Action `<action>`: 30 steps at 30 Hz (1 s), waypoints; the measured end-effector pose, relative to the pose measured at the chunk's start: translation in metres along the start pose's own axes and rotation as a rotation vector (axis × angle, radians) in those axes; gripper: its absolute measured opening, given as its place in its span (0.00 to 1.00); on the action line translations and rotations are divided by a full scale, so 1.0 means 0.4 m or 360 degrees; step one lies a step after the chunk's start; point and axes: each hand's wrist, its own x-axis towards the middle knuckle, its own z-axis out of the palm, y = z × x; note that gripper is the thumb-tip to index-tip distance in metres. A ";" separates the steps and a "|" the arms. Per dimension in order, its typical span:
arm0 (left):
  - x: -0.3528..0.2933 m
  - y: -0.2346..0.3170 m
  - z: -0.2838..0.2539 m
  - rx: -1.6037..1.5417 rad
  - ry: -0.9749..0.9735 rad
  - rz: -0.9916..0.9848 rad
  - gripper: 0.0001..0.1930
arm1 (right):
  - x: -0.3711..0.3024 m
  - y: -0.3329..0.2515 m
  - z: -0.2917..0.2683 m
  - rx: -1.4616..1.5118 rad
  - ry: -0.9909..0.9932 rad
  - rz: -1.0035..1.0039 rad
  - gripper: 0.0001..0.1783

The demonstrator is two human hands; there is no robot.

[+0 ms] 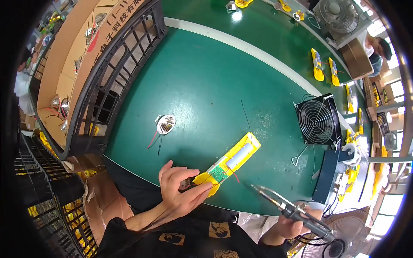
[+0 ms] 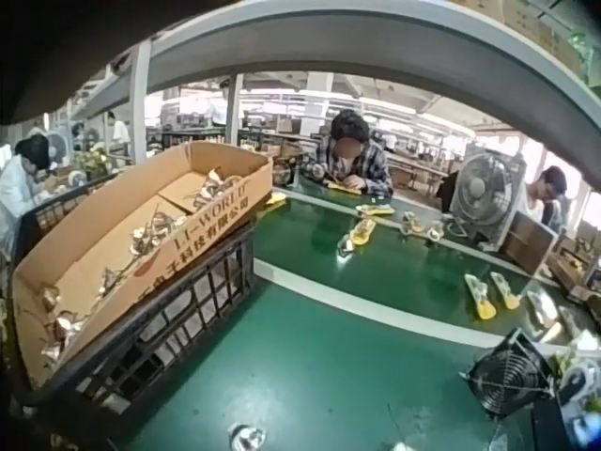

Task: The person solders wires onto flashlight components using a soldering iron, places the assembled flashlights onto a conveyor belt, and retrieves reflector parts from a cardboard box.

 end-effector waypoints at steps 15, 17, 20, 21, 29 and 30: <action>0.007 -0.008 -0.036 0.0031 -0.0437 0.0055 0.11 | -0.199 -0.030 0.032 -0.0741 0.0266 0.0063 0.27; 0.005 -0.011 -0.038 0.0054 -0.0451 0.0045 0.12 | -0.188 -0.036 0.043 -0.0687 0.0152 -0.0116 0.26; 0.004 -0.016 -0.039 0.0022 -0.0478 0.0028 0.12 | -0.165 -0.033 0.048 -0.0457 -0.0053 -0.0264 0.23; 0.004 -0.018 -0.038 0.0037 -0.0479 0.0053 0.12 | -0.161 -0.026 0.052 -0.0351 -0.0041 -0.0324 0.22; 0.001 -0.020 -0.043 0.0048 -0.0486 0.0078 0.10 | -0.145 -0.032 0.053 -0.0535 -0.0124 -0.0399 0.21; 0.002 -0.020 -0.043 0.0032 -0.0431 0.0083 0.10 | -0.144 -0.039 0.053 -0.0638 -0.0114 -0.0387 0.21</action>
